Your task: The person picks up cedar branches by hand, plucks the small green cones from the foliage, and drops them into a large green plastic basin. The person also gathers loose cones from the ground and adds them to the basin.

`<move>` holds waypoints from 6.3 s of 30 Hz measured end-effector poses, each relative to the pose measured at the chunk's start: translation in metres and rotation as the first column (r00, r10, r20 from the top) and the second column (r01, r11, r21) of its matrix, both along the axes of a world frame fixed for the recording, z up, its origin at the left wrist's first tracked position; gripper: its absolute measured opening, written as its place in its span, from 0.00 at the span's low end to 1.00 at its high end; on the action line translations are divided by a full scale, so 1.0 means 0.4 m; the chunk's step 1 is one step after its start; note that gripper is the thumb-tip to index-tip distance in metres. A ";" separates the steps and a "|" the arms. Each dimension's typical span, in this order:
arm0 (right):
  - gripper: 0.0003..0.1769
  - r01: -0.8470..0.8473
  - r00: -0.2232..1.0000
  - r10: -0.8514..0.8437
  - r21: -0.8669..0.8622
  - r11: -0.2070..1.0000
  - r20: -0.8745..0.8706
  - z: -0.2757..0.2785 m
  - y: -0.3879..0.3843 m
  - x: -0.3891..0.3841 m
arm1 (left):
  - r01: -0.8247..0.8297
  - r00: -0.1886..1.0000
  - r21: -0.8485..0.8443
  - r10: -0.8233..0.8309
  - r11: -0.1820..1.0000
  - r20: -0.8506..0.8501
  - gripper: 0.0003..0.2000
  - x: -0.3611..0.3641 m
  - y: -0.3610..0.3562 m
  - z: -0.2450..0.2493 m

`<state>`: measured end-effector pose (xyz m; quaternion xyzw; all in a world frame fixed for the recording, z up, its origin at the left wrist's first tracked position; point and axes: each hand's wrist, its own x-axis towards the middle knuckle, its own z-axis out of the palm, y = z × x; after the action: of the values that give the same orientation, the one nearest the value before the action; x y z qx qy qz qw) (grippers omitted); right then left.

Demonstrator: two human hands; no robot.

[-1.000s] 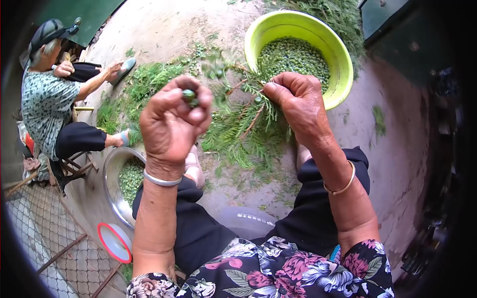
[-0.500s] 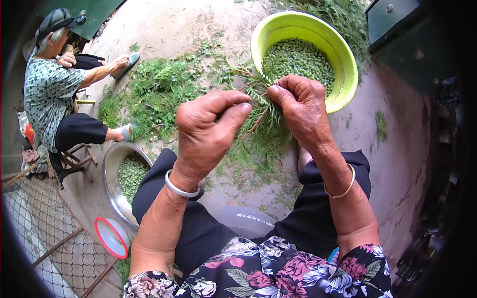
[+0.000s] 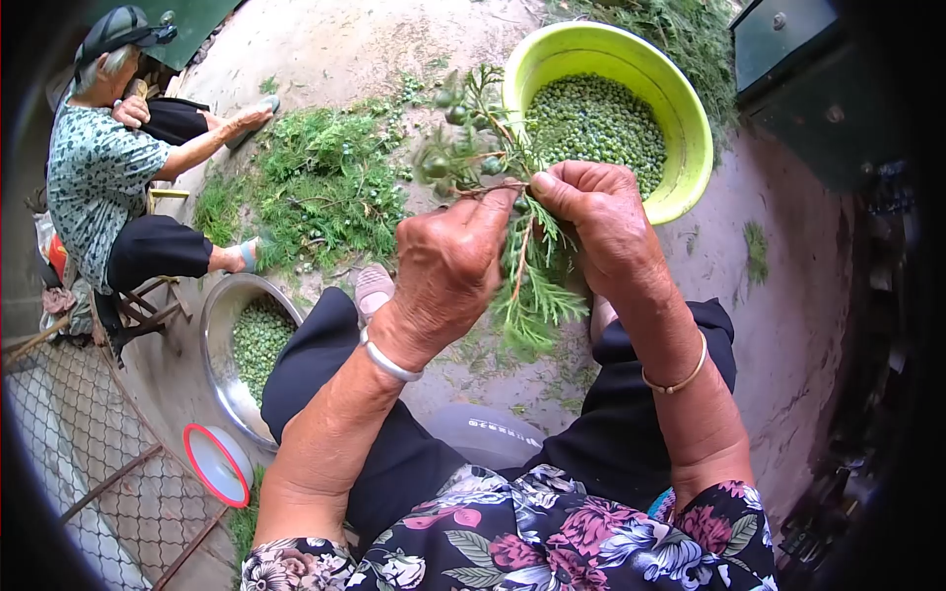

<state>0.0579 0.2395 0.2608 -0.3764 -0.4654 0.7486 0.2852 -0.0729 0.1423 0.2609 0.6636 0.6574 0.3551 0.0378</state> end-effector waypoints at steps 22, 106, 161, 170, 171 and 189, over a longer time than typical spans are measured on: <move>0.12 -0.032 0.994 0.017 0.138 0.990 0.108 0.014 0.045 0.037 | 0.235 0.878 -0.060 -0.185 0.970 0.442 0.03 0.006 -0.014 0.042; 0.07 -0.159 0.930 -0.096 0.621 0.767 0.356 0.033 0.023 0.017 | 0.072 -0.042 -0.404 0.407 0.912 0.912 0.10 -0.021 0.021 -0.039; 0.08 -0.168 0.963 -0.002 0.602 0.781 0.271 0.066 0.044 0.022 | 0.359 -0.792 0.193 0.189 0.913 0.581 0.14 -0.014 -0.024 0.001; 0.08 -0.150 0.965 -0.030 0.644 0.750 0.260 0.060 0.037 0.020 | 0.307 -0.720 0.040 0.204 0.951 0.663 0.16 -0.012 -0.033 -0.009; 0.08 -0.158 0.963 -0.028 0.645 0.748 0.269 0.062 0.038 0.020 | 0.322 -0.713 0.046 0.211 0.946 0.668 0.16 -0.016 -0.035 -0.009; 0.08 0.002 0.975 -0.124 0.546 0.838 0.187 0.075 0.056 0.066 | -0.047 -0.064 -0.467 0.464 0.883 0.883 0.09 -0.118 -0.015 -0.052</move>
<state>0.0842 0.2620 0.2906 -0.3740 -0.6734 0.5314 0.3526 -0.1201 0.1363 0.2399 0.0620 0.5919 0.6140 0.5184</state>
